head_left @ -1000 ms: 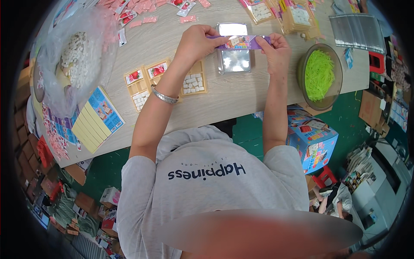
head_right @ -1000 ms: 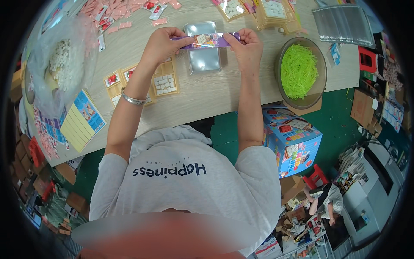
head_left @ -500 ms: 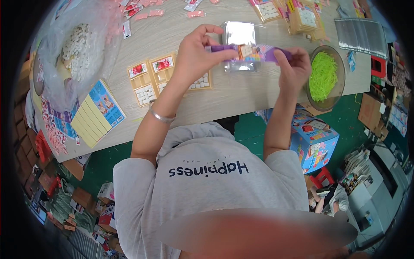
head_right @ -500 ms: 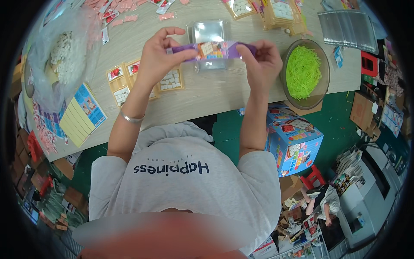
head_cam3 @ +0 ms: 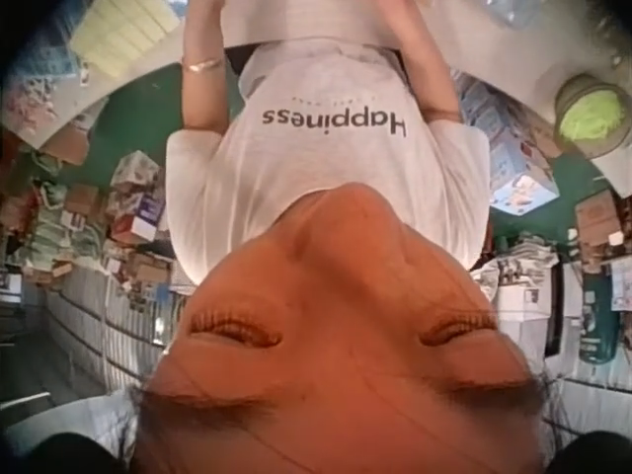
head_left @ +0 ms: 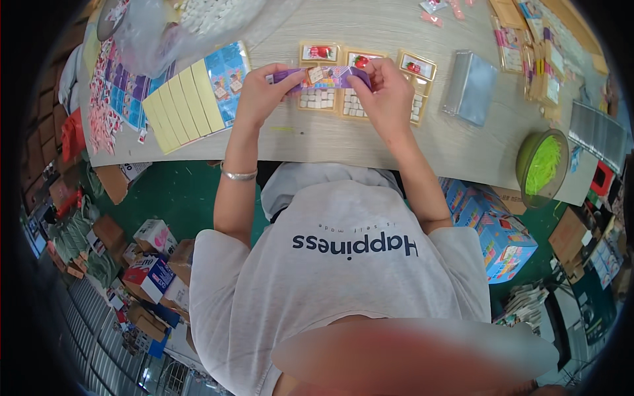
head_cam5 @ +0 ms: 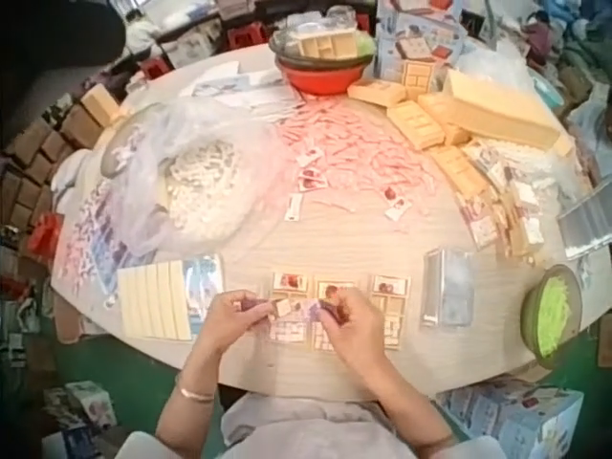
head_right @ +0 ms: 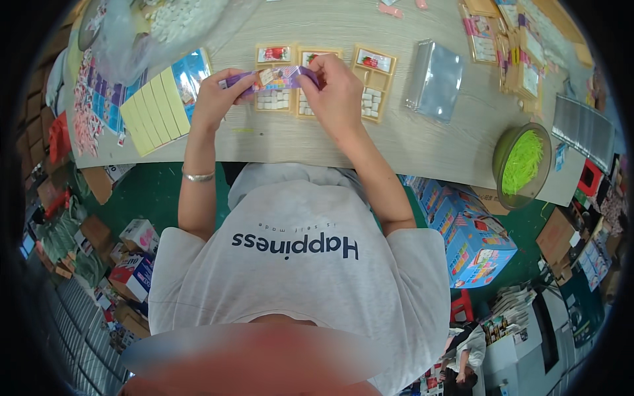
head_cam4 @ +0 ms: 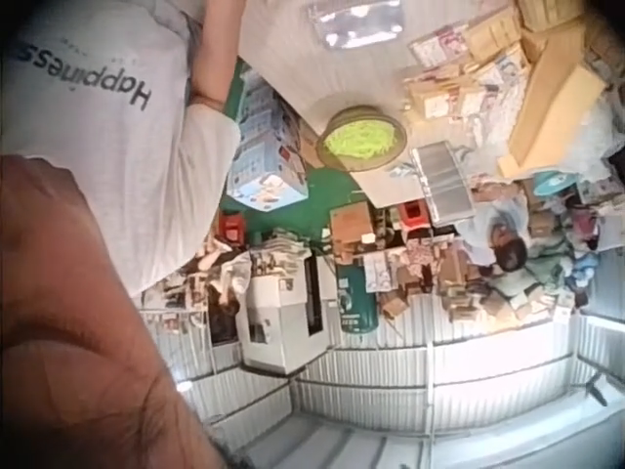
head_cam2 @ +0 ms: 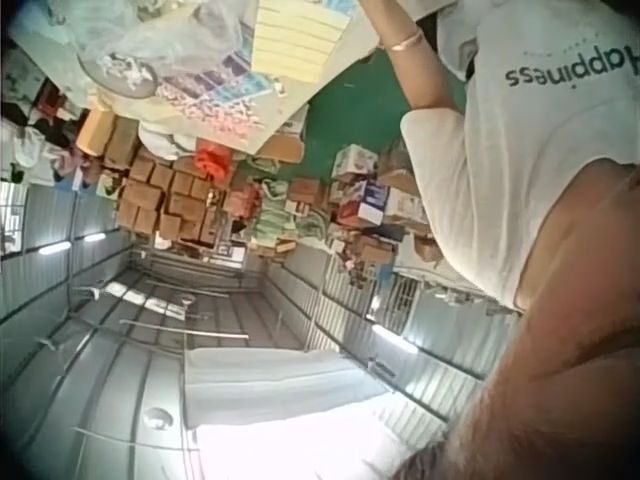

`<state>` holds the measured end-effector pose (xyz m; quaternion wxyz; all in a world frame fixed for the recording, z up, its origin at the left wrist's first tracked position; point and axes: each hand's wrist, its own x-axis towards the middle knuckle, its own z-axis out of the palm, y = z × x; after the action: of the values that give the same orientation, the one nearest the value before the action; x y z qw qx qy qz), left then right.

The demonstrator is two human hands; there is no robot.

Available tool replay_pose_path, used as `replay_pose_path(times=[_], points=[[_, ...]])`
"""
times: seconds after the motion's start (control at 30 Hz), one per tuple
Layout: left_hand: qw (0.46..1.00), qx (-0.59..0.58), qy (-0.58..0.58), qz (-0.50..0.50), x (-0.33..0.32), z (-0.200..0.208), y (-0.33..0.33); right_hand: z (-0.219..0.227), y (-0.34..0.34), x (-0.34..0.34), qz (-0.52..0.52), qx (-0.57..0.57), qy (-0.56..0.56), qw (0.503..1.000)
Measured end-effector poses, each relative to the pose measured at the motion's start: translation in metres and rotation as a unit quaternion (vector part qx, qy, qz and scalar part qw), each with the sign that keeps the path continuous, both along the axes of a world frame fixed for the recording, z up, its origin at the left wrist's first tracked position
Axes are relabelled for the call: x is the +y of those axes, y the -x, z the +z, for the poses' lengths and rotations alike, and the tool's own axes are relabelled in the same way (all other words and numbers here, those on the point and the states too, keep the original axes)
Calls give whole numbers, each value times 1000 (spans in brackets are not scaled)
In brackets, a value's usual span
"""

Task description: Packaging small white cubes into plastic trays and wrapping them with decorative paper labels.

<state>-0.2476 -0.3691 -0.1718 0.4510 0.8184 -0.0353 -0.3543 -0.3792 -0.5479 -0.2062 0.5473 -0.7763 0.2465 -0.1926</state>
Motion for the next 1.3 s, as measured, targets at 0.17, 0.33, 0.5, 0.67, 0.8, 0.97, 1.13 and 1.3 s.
replay_pose_path(times=[0.17,0.33,0.5,0.67,0.8,0.97,1.13,1.3], points=[[1000,-20,-3,2,15,-34,-7,-4,-16,15,19,44,165,985],[984,-164,-68,-10,8,-44,2,-1,-24,29,39,82,281,956],[960,-261,-99,-31,63,-44,52,7,5,69,132,161,334,919],[981,-40,-130,136,138,-32,138,-3,35,112,215,140,198,946],[955,55,73,281,157,-54,159,-14,36,126,216,119,113,963],[917,188,173,306,168,-64,161,-25,36,125,229,141,14,963],[846,254,392,258,173,-54,153,-27,37,111,229,92,-224,943],[780,309,497,221,159,-53,143,-14,34,95,251,55,-469,845]])
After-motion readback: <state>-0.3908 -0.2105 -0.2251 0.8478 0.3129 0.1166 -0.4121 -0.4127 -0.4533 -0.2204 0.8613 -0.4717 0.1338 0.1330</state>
